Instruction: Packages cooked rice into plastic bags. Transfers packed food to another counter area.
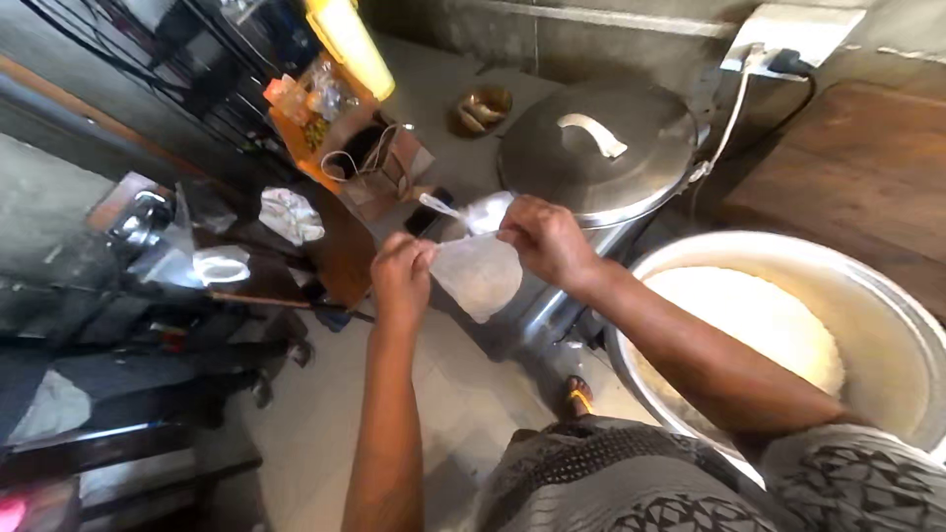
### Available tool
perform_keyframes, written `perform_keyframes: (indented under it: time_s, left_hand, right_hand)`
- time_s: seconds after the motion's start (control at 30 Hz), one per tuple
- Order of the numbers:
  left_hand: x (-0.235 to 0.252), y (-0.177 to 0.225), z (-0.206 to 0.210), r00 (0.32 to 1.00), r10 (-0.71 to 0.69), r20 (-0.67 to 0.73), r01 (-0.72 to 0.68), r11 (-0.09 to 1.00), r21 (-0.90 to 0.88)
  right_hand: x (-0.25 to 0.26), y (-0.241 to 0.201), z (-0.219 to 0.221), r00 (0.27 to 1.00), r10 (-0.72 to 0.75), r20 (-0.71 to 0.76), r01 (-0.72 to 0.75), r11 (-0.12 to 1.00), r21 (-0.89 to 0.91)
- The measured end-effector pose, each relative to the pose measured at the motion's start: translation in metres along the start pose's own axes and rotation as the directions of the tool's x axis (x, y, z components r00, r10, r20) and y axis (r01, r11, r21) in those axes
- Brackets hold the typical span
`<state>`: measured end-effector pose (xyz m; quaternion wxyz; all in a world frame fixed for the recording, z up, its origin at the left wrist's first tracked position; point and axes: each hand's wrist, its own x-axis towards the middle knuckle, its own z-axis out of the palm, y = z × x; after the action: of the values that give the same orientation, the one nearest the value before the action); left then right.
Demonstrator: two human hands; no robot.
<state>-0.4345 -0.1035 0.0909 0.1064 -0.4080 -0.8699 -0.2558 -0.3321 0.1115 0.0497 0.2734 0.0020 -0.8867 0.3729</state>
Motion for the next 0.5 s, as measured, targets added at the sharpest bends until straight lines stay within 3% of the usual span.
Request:
perform_keyframes:
  time_s: [0.03,0.1,0.17,0.27,0.33,0.4,0.5]
  left_hand:
    - [-0.002,-0.003,0.005,1.000,-0.015,-0.020,0.015,1.000,-0.016]
    - [-0.007,-0.014,0.026,0.993,-0.057,0.108,0.061,0.998,-0.032]
    - [-0.006,-0.024,0.033,0.982,-0.050,0.182,0.061,0.997,-0.056]
    - [0.006,-0.016,0.009,0.994,0.009,0.113,-0.004,0.999,-0.047]
    - [0.012,-0.017,0.001,0.999,0.013,0.052,-0.009,0.997,-0.078]
    - [0.014,-0.031,0.010,0.998,0.002,0.063,0.005,0.993,-0.114]
    - [0.011,-0.050,0.020,0.967,0.023,0.255,0.006,0.994,-0.110]
  right_hand:
    - [0.001,0.007,0.007,1.000,-0.003,0.001,0.003,1.000,0.003]
    - [-0.001,0.027,0.016,0.981,0.095,0.166,-0.101,0.995,0.027]
    - [0.002,0.032,0.010,0.969,0.098,0.226,-0.120,0.989,0.085]
    - [0.004,0.004,-0.010,0.991,-0.055,0.119,0.046,0.996,0.083]
    - [0.000,-0.004,-0.006,0.997,-0.078,0.008,0.077,0.994,0.075]
    - [-0.003,0.008,0.006,1.000,-0.018,0.001,0.018,0.997,0.075]
    - [-0.005,0.015,0.012,0.965,0.155,0.211,-0.178,0.979,0.095]
